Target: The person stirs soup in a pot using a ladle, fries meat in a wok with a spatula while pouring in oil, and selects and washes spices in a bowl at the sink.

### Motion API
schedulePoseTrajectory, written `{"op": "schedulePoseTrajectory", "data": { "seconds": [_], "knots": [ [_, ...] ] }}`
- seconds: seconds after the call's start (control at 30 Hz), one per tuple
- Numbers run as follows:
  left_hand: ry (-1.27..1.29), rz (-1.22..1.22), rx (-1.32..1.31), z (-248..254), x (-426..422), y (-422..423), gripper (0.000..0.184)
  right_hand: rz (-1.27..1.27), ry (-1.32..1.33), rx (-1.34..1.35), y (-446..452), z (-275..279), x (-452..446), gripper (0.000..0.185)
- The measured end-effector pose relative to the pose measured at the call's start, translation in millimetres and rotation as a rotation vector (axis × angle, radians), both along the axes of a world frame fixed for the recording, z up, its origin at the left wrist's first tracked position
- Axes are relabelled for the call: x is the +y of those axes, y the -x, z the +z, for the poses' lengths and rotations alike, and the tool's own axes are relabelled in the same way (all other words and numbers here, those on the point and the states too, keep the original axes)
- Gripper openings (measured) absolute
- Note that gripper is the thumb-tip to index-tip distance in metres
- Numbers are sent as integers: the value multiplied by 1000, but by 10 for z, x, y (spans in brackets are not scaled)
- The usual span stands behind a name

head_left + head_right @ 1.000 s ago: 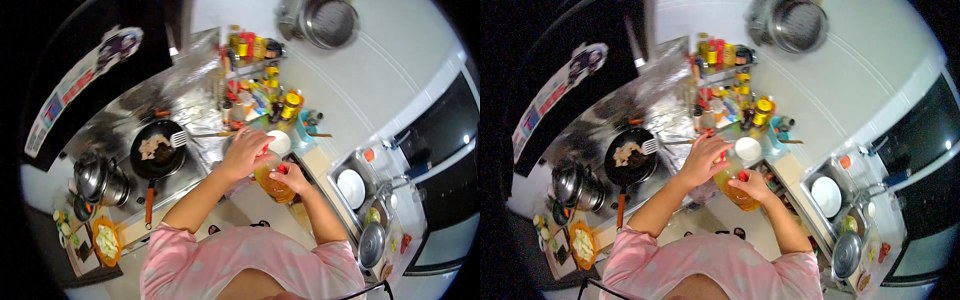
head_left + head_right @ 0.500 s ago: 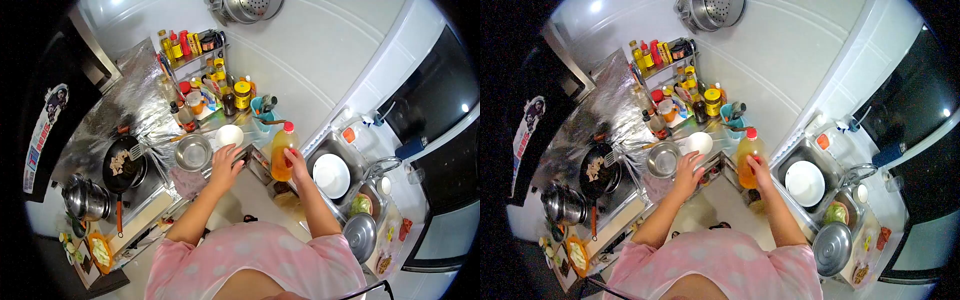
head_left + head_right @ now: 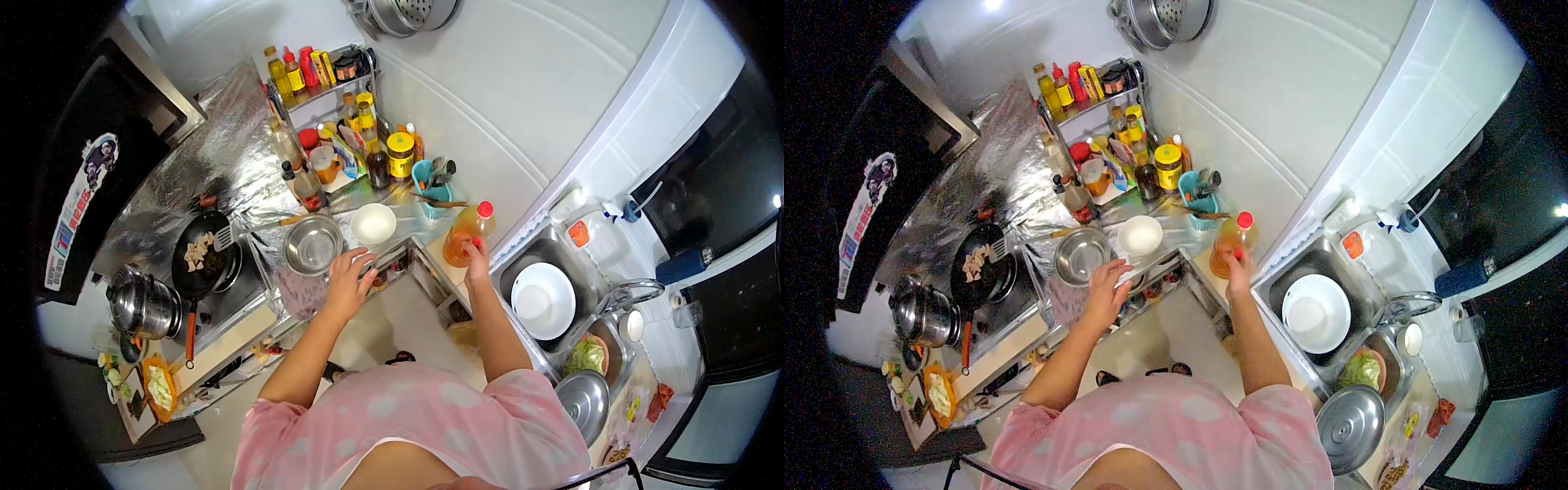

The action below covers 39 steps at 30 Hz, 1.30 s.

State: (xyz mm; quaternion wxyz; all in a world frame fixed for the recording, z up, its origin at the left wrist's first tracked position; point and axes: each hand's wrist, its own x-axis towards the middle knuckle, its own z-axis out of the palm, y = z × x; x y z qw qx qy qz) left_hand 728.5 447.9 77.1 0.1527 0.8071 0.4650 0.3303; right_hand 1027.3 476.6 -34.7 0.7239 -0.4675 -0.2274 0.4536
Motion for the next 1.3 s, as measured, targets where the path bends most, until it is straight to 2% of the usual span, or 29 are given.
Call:
{"op": "schedulePoseTrajectory", "data": {
  "seconds": [0.07, 0.17, 0.27, 0.3, 0.33, 0.43, 0.53, 0.57, 0.67, 0.8, 0.9, 1.0, 1.07, 1.13, 1.17, 1.27, 1.3],
  "knots": [
    [19, -3, 15, 15, 15, 3, 30, -12, 16, -19, -6, -55, 30, 25],
    [37, -21, 8, -36, 68, 37, 29, -43, 82, -294, -75, -236, 79, 28],
    [49, 0, -19, -76, 116, 171, 29, -271, 36, -450, -27, -252, 29, 32],
    [73, 7, -27, -81, 137, 247, 28, -388, 154, -675, -75, -221, -11, 36],
    [65, 10, -33, -92, 174, 336, 28, -509, 269, -900, -66, -154, -51, 39],
    [44, 9, -60, -148, 304, 602, 27, -579, 203, -1000, 333, 409, -240, 39],
    [65, 39, -66, -129, 458, 835, 27, -436, -43, -856, 687, 530, -94, 38],
    [52, 33, -131, -158, 527, 911, 26, -397, -13, -958, 831, 566, 5, 38],
    [11, 58, -101, -124, 688, 1160, 26, -91, -95, -943, 1275, 682, 353, 38],
    [8, 106, -109, -55, 786, 1492, 28, 194, -163, -960, 1978, 945, 859, 43],
    [20, 133, -121, -78, 860, 1698, 28, 332, -220, -1283, 2245, 998, 1393, 55],
    [32, 183, -109, -38, 945, 1835, 28, 440, -316, -1446, 2373, 861, 2050, 65],
    [60, 232, -114, -73, 958, 1877, 28, 616, -209, -1491, 2444, 848, 2426, 74],
    [75, 287, -120, -99, 1056, 1917, 28, 724, -178, -1610, 2522, 783, 2916, 79],
    [82, 320, -121, -102, 1087, 1914, 29, 773, -233, -1655, 2547, 623, 3192, 88],
    [117, 420, -104, -126, 1186, 1877, 29, 900, -202, -1836, 2662, 620, 3661, 93],
    [136, 449, -89, -143, 1219, 1863, 29, 1014, -122, -1894, 2706, 599, 3841, 100]
  ]
}}
